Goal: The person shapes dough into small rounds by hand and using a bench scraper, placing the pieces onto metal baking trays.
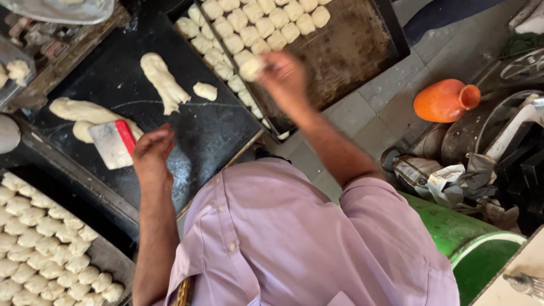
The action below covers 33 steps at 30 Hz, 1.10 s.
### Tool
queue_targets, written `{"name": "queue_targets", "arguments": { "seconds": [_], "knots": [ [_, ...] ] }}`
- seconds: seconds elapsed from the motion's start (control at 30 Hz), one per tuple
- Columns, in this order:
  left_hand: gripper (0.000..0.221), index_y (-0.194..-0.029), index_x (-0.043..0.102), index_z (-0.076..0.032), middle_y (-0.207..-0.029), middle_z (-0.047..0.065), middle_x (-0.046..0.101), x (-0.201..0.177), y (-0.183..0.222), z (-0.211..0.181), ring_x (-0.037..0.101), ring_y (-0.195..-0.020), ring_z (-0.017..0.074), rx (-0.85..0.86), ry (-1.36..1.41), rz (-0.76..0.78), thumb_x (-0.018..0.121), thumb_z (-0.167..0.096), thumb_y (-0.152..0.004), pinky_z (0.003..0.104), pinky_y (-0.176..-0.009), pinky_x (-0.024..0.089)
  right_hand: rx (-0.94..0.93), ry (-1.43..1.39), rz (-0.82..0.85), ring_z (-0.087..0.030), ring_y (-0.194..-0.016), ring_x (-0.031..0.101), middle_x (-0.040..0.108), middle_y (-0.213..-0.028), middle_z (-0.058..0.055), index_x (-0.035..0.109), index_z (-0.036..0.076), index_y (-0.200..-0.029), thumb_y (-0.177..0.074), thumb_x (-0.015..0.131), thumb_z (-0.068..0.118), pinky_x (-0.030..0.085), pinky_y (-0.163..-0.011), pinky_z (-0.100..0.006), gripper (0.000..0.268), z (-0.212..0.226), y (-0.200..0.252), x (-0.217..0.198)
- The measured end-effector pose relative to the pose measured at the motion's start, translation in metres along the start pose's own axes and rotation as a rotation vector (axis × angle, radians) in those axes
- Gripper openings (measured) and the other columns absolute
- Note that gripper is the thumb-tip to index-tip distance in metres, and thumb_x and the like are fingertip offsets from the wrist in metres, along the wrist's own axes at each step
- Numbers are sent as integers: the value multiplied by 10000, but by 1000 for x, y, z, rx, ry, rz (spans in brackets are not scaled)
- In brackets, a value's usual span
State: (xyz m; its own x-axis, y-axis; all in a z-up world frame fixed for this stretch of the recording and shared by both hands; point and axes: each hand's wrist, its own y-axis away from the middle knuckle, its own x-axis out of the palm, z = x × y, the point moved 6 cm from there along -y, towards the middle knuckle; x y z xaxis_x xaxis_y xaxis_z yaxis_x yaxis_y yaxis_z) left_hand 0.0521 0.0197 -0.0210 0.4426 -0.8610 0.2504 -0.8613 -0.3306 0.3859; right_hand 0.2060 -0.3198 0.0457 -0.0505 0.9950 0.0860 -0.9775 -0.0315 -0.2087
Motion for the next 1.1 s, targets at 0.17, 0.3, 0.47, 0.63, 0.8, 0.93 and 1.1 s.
{"name": "queue_targets", "arguments": {
  "seconds": [0.17,0.3,0.47,0.63,0.8,0.93,1.1],
  "knots": [
    [151,-1055,677,-35,-1243,152,715,7,7,10,710,-1075,242,-50,-13,-102,612,3,-924,365,-924,571,-423,81,-216,-187,-1061,703,717,-1188,-107,676,13,-1216,-955,825,-82,628,-933,-357,315,43,-85,-156],
    [124,-1063,664,-24,-1224,156,707,17,12,25,717,-1058,247,-93,-1,-124,629,-18,-944,373,-913,576,-472,-55,-335,-126,-870,630,693,-990,-50,678,10,-1121,-967,823,-55,536,-749,-287,222,24,-120,-240],
    [134,-1073,661,-28,-1223,148,716,21,15,29,711,-1049,241,-110,-13,-123,626,-26,-943,369,-904,572,-2,113,-547,-158,-800,707,704,-913,-41,667,47,-1046,-916,779,172,599,-639,-315,212,-78,-148,-287],
    [155,-1067,663,-27,-1204,125,719,16,16,12,717,-1041,234,-95,-56,-101,633,-20,-914,362,-894,569,-443,990,-982,-172,-785,669,694,-853,-16,605,34,-930,-959,723,261,544,-673,-369,257,-52,-133,-270],
    [213,-1108,701,-55,-1136,65,727,4,4,17,709,-1036,174,-52,-96,-11,662,-48,-898,307,-882,565,-528,513,-398,-183,-819,571,577,-888,-70,556,1,-921,-1042,630,8,528,-760,-376,142,-21,-114,-127],
    [199,-1082,712,-74,-1034,44,733,-2,-13,37,682,-942,143,-62,-95,92,705,-72,-884,289,-809,531,-346,719,343,-310,-1074,730,737,-1183,-144,704,47,-1230,-997,598,-49,581,-923,-374,273,-65,-29,73],
    [198,-1064,716,-74,-1019,26,727,-23,-19,48,684,-933,141,-118,-114,131,712,-99,-867,288,-793,531,-653,1215,497,-382,-1154,639,669,-1263,-221,690,-35,-1201,-683,630,-94,517,-959,-413,525,-111,23,178]
  ]
}}
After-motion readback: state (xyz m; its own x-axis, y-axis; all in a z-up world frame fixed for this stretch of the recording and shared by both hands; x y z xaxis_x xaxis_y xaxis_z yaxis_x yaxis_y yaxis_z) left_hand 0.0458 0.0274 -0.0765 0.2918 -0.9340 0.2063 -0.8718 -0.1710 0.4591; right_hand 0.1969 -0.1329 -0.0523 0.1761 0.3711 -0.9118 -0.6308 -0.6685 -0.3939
